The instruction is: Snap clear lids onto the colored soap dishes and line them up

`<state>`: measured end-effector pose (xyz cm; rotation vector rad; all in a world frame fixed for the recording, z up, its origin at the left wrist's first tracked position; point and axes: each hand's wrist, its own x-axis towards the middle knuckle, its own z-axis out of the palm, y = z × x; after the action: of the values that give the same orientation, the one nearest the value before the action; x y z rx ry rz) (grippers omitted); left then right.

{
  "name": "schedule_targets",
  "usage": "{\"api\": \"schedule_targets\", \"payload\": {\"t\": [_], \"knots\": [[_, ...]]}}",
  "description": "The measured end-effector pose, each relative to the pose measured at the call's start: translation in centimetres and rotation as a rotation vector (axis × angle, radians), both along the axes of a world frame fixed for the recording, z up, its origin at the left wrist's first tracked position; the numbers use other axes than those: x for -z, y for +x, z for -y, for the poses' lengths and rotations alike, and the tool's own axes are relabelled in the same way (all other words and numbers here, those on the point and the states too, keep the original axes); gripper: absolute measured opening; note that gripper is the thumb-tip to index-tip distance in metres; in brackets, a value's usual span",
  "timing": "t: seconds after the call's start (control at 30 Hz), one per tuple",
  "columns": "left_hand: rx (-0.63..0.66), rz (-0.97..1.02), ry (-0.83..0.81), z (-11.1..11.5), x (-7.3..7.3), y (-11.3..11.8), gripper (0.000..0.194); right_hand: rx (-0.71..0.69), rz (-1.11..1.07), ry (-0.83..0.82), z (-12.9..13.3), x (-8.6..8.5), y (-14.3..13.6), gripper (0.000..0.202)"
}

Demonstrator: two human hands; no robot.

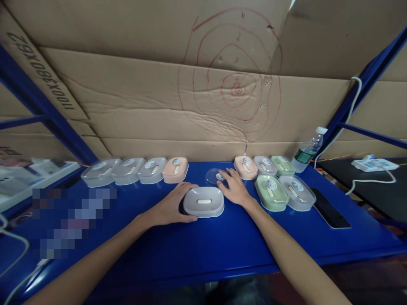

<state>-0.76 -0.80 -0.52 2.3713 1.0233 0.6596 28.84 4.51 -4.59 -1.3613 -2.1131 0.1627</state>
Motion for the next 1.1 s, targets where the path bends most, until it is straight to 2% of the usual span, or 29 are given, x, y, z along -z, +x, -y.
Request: {"api": "schedule_targets", "payload": {"t": [0.13, 0.23, 0.3, 0.37, 0.43, 0.57, 0.83, 1.1], "knots": [[0.007, -0.003, -0.005, 0.0, 0.1, 0.0, 0.09, -0.034, -0.094, 0.06, 1.2, -1.4, -0.5, 0.052], [0.01, -0.002, 0.011, 0.1, 0.2, 0.1, 0.088, -0.256, -0.171, 0.125, 3.3, -3.1, -1.4, 0.051], [0.013, -0.001, 0.022, 0.0, 0.2, 0.2, 0.088, -0.409, -0.144, 0.116, 4.7, -3.7, -2.2, 0.062], [0.018, -0.001, 0.028, -0.1, 0.4, 0.2, 0.088, -0.473, -0.062, 0.095, 5.7, -3.8, -3.0, 0.08], [0.019, 0.005, 0.031, -0.2, 0.5, 0.3, 0.091, -0.479, 0.031, 0.084, 6.1, -3.5, -3.6, 0.091], [-0.007, 0.022, 0.023, -0.3, 1.0, 0.3, 0.101, -0.476, 0.056, 0.09, 5.8, -2.9, -4.1, 0.084], [-0.068, 0.052, -0.054, -0.2, 1.5, 0.1, 0.117, -0.487, -0.182, 0.057, 5.1, -2.8, -4.0, 0.073], [-0.053, 0.08, -0.065, -0.4, 0.7, 0.3, 0.12, -0.402, -0.5, 0.05, 4.5, -5.0, -3.3, 0.043]]}}
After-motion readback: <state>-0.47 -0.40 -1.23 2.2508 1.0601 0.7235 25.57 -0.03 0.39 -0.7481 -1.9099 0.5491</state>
